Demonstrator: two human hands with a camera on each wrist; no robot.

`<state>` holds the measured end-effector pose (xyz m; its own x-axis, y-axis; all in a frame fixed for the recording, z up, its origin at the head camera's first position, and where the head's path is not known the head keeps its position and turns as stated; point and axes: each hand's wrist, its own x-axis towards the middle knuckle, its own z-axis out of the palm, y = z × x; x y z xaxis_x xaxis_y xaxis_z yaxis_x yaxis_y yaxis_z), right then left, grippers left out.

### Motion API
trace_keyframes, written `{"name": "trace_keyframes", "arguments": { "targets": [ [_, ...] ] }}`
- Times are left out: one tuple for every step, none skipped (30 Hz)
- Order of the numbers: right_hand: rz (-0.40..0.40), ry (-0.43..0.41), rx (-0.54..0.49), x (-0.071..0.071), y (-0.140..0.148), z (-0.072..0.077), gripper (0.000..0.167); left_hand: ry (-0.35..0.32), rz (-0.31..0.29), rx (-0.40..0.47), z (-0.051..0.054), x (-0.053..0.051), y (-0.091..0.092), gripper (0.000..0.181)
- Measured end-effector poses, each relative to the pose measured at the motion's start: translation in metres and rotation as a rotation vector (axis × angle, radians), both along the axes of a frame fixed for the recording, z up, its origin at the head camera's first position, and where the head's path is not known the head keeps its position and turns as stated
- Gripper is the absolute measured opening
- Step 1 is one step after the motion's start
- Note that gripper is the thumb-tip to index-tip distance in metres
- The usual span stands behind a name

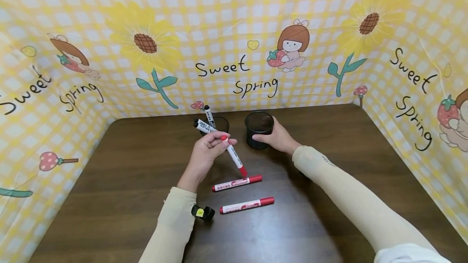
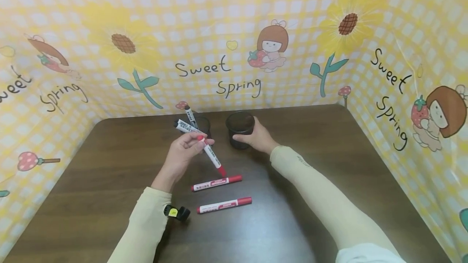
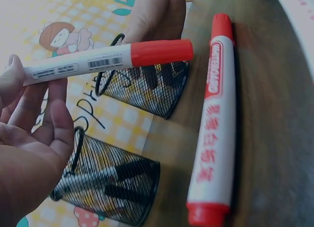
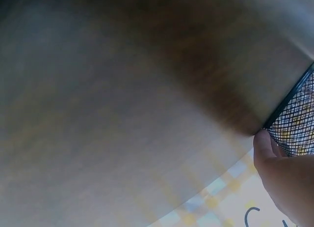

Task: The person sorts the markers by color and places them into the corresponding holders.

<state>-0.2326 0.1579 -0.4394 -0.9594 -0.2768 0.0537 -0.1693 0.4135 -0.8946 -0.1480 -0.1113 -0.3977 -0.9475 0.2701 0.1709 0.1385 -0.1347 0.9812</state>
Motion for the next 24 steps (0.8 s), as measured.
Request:
{"name": "trace_keyframes", "arguments": {
  "targets": [
    [0.003, 0.001, -0.002, 0.0, 0.0, 0.0, 0.083, -0.001, 0.006, -0.012, 0.001, -0.001, 0.002, 0.028],
    [0.003, 0.002, 0.0, -0.001, -0.001, 0.0, 0.084, -0.003, 0.014, -0.026, 0.003, -0.002, 0.004, 0.027],
    [0.001, 0.002, 0.001, -0.001, -0.001, 0.0, 0.084, -0.004, 0.02, -0.035, 0.004, -0.004, 0.006, 0.027],
    [0.0, 0.004, 0.003, -0.001, -0.001, 0.0, 0.084, -0.003, 0.025, -0.043, 0.005, -0.005, 0.008, 0.028],
    [-0.002, 0.004, 0.004, -0.001, -0.001, 0.0, 0.084, -0.003, 0.033, -0.048, 0.006, -0.006, 0.01, 0.029],
    [-0.004, 0.002, 0.008, -0.001, -0.001, 0.0, 0.084, 0.002, 0.04, -0.052, 0.007, -0.008, 0.012, 0.029],
    [-0.006, 0.002, 0.013, -0.001, -0.001, 0.001, 0.084, 0.008, 0.047, -0.055, 0.009, -0.009, 0.014, 0.029],
    [-0.008, 0.0, 0.018, -0.001, 0.0, 0.001, 0.084, 0.013, 0.052, -0.055, 0.01, -0.01, 0.016, 0.029],
    [-0.009, 0.0, 0.02, -0.001, 0.0, 0.001, 0.085, 0.021, 0.056, -0.058, 0.012, -0.011, 0.017, 0.029],
    [-0.009, -0.001, 0.023, -0.001, 0.0, 0.001, 0.085, 0.03, 0.062, -0.061, 0.013, -0.012, 0.018, 0.027],
    [-0.008, -0.003, 0.025, -0.001, 0.0, 0.001, 0.085, 0.04, 0.066, -0.065, 0.014, -0.012, 0.019, 0.026],
    [-0.007, -0.005, 0.025, -0.001, -0.001, 0.001, 0.086, 0.052, 0.068, -0.07, 0.015, -0.013, 0.02, 0.024],
    [-0.008, -0.005, 0.024, -0.001, -0.001, 0.001, 0.086, 0.059, 0.068, -0.075, 0.017, -0.014, 0.02, 0.022],
    [-0.007, -0.006, 0.02, -0.001, -0.001, 0.001, 0.086, 0.066, 0.066, -0.084, 0.017, -0.014, 0.02, 0.02],
    [-0.007, -0.008, 0.017, -0.001, -0.001, 0.001, 0.086, 0.071, 0.062, -0.094, 0.018, -0.015, 0.021, 0.019],
    [-0.008, -0.01, 0.014, -0.001, -0.001, 0.0, 0.086, 0.073, 0.057, -0.1, 0.019, -0.015, 0.021, 0.018],
    [-0.009, -0.013, 0.008, -0.001, -0.001, 0.0, 0.086, 0.072, 0.05, -0.104, 0.019, -0.016, 0.022, 0.018],
    [-0.009, -0.014, 0.007, -0.001, 0.0, 0.0, 0.086, 0.068, 0.045, -0.107, 0.02, -0.016, 0.022, 0.018],
    [-0.011, -0.016, 0.007, -0.001, 0.0, 0.0, 0.086, 0.063, 0.041, -0.107, 0.02, -0.017, 0.023, 0.019],
    [-0.009, -0.018, 0.007, -0.001, 0.0, 0.0, 0.086, 0.056, 0.039, -0.104, 0.021, -0.017, 0.024, 0.02],
    [-0.009, -0.021, 0.007, -0.001, 0.0, -0.001, 0.086, 0.048, 0.037, -0.097, 0.021, -0.018, 0.024, 0.022],
    [-0.007, -0.022, 0.008, -0.001, 0.0, -0.001, 0.086, 0.041, 0.037, -0.09, 0.021, -0.019, 0.025, 0.023],
    [-0.006, -0.025, 0.011, -0.001, 0.0, -0.001, 0.087, 0.034, 0.038, -0.085, 0.021, -0.019, 0.026, 0.024],
    [-0.006, -0.025, 0.016, -0.001, 0.0, -0.001, 0.087, 0.03, 0.041, -0.084, 0.021, -0.02, 0.026, 0.026]
  ]
}}
